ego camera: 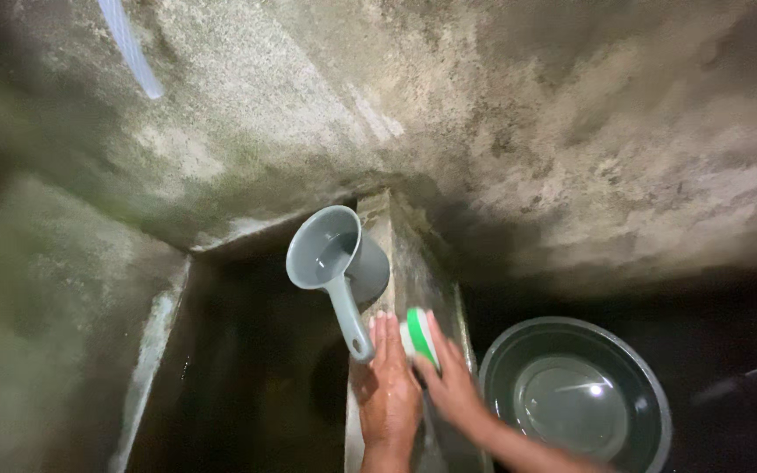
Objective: The person scrubs a concrete ledge with a green and white brush while repeatedly pouring water from a gray plastic jug to rinse the area. The person also uses their hand to wipe the ledge during the process.
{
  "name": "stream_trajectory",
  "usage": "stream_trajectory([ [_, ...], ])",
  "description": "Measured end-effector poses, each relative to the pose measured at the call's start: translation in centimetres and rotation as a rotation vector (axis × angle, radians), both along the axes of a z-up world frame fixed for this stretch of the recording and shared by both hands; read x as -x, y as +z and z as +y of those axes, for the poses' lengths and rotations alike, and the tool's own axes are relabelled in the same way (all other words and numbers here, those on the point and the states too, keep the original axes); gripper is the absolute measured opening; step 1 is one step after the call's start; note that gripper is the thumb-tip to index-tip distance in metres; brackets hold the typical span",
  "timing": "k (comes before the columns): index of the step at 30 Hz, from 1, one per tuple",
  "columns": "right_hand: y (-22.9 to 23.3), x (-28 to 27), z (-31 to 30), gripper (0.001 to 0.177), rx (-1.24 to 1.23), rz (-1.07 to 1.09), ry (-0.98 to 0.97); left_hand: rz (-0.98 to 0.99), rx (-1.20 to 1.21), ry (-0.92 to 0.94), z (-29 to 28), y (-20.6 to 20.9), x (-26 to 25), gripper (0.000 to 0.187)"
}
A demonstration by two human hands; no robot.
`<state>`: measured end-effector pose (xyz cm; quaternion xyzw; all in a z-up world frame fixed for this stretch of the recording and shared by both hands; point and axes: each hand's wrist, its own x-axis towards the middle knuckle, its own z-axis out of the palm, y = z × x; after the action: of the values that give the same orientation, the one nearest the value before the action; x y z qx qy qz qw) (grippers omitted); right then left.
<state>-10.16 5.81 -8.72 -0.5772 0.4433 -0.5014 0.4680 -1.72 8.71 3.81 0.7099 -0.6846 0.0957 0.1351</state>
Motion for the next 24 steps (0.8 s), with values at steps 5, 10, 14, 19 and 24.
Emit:
stream_trajectory([
  [5,1.3,-1.1,-9.4,0.072,-0.006,-0.017,-0.037,-0.022,0.02,0.01,0.1,0.4,0.5,0.06],
  [10,2.3,0.1,-4.7,0.077,-0.046,0.033,0.004,-0.02,0.05,0.006,0.0,0.6,0.6,0.057],
  [14,0.7,2.2,4.2,0.078,0.098,-0.123,0.176,0.067,-0.025,0.033,0.0,0.3,0.6,0.055],
  [19,-4.3,1.0,-0.1,0.081,-0.101,0.05,0.118,0.011,-0.012,0.03,0.4,0.7,0.8,0.063],
  [24,-9.3,-1.0,-11.9,0.077,-0.114,0.134,0.037,0.005,-0.045,0.037,0.3,0.9,1.0,0.065],
])
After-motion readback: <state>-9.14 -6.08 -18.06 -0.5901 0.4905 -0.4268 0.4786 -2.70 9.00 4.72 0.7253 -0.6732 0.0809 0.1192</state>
